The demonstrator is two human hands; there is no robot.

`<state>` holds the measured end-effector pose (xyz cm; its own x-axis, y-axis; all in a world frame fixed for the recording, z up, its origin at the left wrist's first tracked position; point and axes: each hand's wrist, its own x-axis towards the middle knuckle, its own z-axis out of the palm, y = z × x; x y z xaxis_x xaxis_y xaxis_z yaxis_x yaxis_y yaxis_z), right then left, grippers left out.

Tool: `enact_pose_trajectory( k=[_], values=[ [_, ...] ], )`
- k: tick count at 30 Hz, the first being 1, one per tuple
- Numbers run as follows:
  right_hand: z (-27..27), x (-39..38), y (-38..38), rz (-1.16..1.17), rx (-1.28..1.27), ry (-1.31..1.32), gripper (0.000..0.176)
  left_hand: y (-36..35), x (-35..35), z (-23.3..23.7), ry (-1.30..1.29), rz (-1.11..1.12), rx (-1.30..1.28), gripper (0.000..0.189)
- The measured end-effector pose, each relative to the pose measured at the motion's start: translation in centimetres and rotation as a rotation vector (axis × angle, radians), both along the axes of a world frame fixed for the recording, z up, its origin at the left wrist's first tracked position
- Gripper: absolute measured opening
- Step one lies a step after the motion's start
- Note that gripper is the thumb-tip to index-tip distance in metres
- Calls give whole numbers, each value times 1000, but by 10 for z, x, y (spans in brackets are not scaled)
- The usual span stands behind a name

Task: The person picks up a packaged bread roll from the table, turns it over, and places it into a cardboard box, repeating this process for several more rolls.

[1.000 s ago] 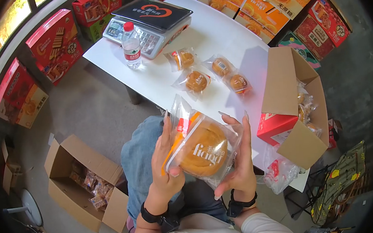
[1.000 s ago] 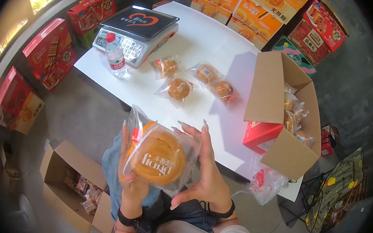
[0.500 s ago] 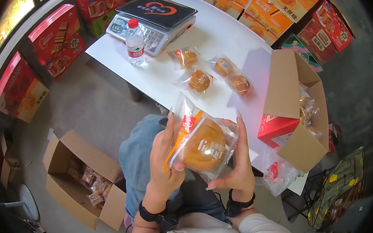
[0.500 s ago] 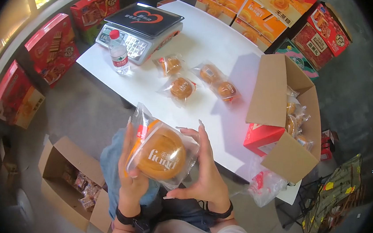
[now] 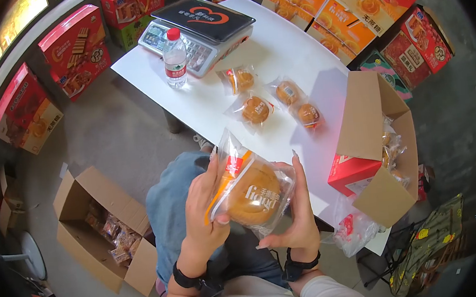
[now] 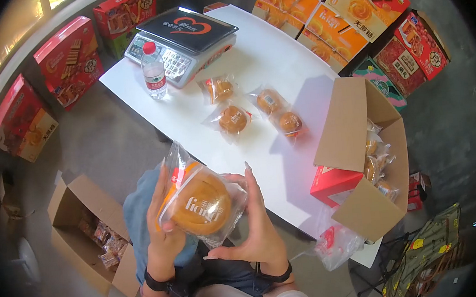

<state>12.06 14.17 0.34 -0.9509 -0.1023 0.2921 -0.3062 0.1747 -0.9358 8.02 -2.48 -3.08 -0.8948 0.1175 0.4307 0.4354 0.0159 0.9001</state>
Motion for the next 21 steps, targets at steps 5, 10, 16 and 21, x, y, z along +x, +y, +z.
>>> enact_pose_trajectory(
  k=[5, 10, 16, 21],
  values=[
    [-5, -2, 0, 10, 6, -23, 127, 1, -6, -3, 83, 79, -39, 80],
    [-6, -2, -2, -7, -61, -98, 124, -1, -7, -2, 116, 17, -39, 80],
    [-8, -2, 1, -58, -101, -89, 117, -1, -8, 0, 128, -136, 86, 90],
    [-7, 0, 4, -105, -117, -76, 114, -6, -12, 5, 62, -264, 131, 91]
  ],
)
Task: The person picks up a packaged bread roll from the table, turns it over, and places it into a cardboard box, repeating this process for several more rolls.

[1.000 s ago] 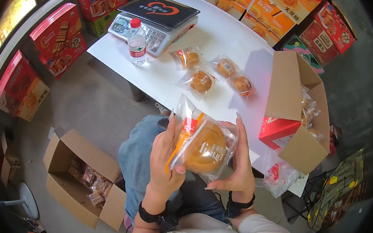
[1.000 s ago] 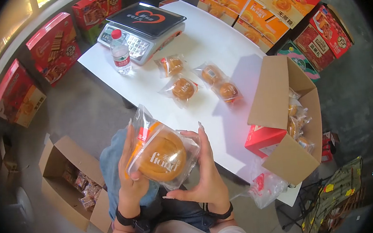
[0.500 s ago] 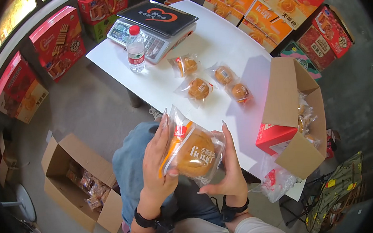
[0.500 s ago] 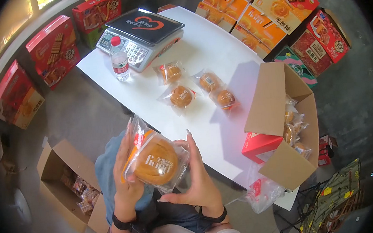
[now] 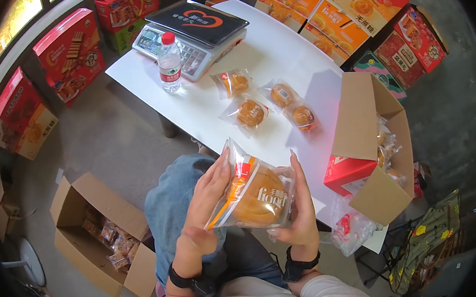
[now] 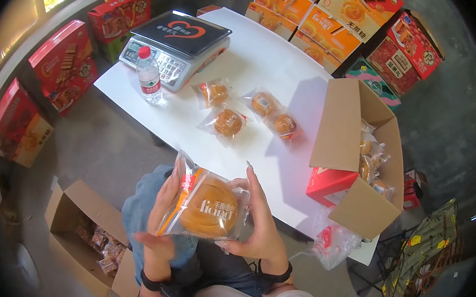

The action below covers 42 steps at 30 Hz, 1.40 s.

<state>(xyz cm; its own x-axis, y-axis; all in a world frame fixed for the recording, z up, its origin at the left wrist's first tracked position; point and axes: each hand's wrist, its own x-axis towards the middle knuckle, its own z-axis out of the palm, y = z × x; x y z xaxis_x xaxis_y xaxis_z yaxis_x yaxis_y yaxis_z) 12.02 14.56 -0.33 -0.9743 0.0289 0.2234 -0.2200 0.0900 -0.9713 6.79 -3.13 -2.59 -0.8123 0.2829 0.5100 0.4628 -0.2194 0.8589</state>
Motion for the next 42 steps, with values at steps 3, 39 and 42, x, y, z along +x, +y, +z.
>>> enact_pose_trajectory(
  k=[3, 39, 42],
  values=[
    [2, 1, 3, -1, -4, 34, 114, -5, -2, 5, -68, -92, 45, 87],
    [17, 24, -6, -46, -192, 70, 116, -3, 1, 7, 165, -166, 8, 115],
    [21, 24, 14, -268, 71, 249, 111, -3, -4, 12, 148, -88, 37, 98]
  ],
)
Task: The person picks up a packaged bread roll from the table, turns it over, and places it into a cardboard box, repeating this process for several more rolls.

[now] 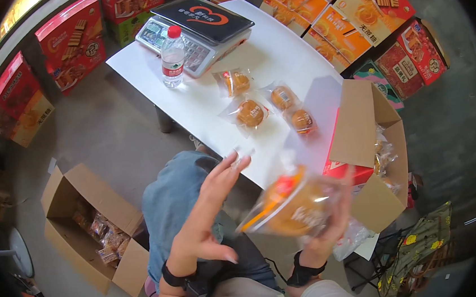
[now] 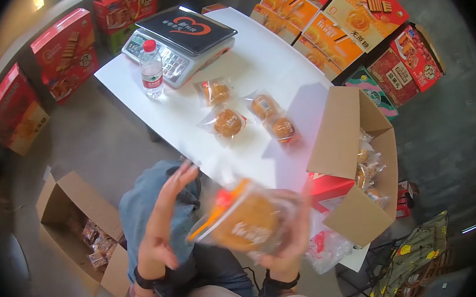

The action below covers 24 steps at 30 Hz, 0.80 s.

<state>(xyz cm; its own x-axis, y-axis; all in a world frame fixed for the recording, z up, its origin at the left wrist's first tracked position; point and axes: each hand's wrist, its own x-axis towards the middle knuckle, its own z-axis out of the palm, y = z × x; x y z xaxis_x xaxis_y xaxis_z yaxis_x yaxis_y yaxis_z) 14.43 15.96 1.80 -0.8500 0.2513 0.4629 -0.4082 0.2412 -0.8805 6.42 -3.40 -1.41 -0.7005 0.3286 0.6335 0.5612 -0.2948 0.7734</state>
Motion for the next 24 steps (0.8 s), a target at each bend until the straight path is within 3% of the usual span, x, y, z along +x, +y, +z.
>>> enact_pose_trajectory(
  k=[2, 3, 4, 5, 6, 7, 8, 9, 11, 14, 15, 16, 18, 19, 21, 23, 24],
  values=[
    [6, 3, 27, -407, 298, 236, 109, -3, 1, -13, -257, -150, 154, 78],
    [11, 6, 47, -626, 408, 340, 109, -3, 2, -9, -300, -8, 196, 53],
    [19, 9, 67, -676, 434, 380, 92, -5, 1, -8, -298, -13, 204, 53],
    [25, 12, 85, -726, 459, 422, 76, -10, -2, -9, -320, 202, 32, 45],
    [29, 11, 104, -727, 466, 425, 76, -16, -5, -10, -340, 416, -143, 38],
    [29, 6, 122, -941, 440, 445, 71, -18, -8, -12, -340, 413, -137, 38],
    [28, 4, 136, -1155, 410, 462, 67, -20, -11, -14, -365, 564, -212, 34],
    [27, 5, 146, -1159, 416, 466, 67, -22, -13, -17, -389, 714, -288, 29],
    [24, 6, 160, -1316, 936, -279, 61, -31, -17, -25, -416, 768, -361, 30],
    [5, 3, 167, -1181, 951, -365, 56, -45, -21, -36, -461, 842, -482, 30],
    [-4, 0, 164, -1212, 928, -232, 46, -48, -22, -39, -462, 881, -547, 31],
    [-6, -2, 156, -1212, 931, -231, 46, -50, -21, -40, -464, 920, -614, 31],
    [-10, -8, 138, -1103, 968, 83, 38, -50, -22, -41, -468, 908, -652, 32],
    [-20, -13, 130, -1100, 966, 81, 38, -50, -22, -41, -471, 897, -692, 32],
    [-46, -25, 113, -803, 594, 133, 32, -48, -22, -44, -467, 859, -665, 32],
    [-47, -44, 82, -517, 624, 109, 21, -44, -22, -45, -440, 816, -633, 32],
    [-54, -55, 72, -459, 513, -35, 18, -44, -22, -45, -438, 822, -636, 32]
  ],
)
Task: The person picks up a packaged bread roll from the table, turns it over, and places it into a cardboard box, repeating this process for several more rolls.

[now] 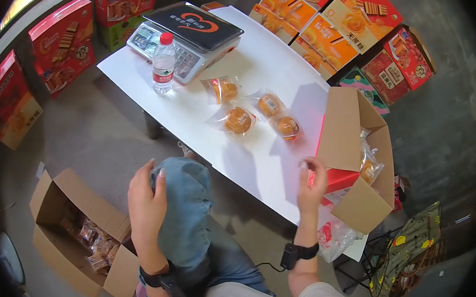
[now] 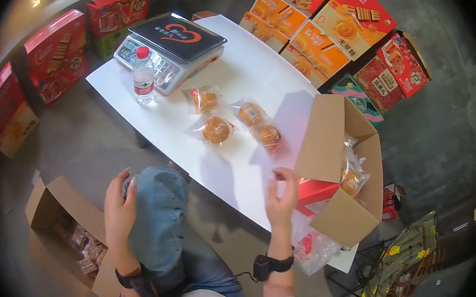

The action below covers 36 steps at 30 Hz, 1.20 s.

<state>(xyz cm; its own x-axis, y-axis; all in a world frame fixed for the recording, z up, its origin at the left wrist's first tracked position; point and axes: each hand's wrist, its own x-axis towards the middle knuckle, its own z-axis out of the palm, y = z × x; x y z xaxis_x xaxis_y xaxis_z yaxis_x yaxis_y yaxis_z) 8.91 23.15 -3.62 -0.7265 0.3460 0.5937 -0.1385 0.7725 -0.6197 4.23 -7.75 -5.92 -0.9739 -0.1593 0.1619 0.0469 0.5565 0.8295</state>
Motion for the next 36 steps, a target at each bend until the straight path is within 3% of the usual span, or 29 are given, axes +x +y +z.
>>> enact_pose_trajectory(
  k=[1, 5, 6, 8, 15, 17, 24, 27, 29, 36],
  values=[
    [-10, -12, -6, 24, -141, -120, 17, 0, 0, 0, -11, -29, 18, 32],
    [-48, -70, -15, 35, -97, -542, 35, 0, -1, -1, -20, -58, 36, 32],
    [-58, -81, -17, 39, -99, -541, 35, -1, -1, 0, -22, -57, 34, 31],
    [-75, -101, -21, -7, 80, -708, 41, -3, -2, -1, -19, -49, 25, 31],
    [-98, -123, -28, -96, 156, -770, 40, -6, -6, -2, -1, -20, 22, 30],
    [-112, -123, -21, -30, 143, -605, 36, -6, -7, -2, 4, -17, 20, 30],
    [-77, -99, -28, 111, 52, -336, 22, -9, -9, -6, 70, 5, 29, 29],
    [-48, -72, -42, 116, 126, -194, 15, -9, -9, -1, 125, 24, 131, 28],
    [-30, -56, -53, 172, 308, 120, 5, -7, -8, 3, 144, 9, 168, 27],
    [3, -27, -78, 216, 360, 268, 7, 4, 0, 16, 238, -58, 240, 23]
  ],
)
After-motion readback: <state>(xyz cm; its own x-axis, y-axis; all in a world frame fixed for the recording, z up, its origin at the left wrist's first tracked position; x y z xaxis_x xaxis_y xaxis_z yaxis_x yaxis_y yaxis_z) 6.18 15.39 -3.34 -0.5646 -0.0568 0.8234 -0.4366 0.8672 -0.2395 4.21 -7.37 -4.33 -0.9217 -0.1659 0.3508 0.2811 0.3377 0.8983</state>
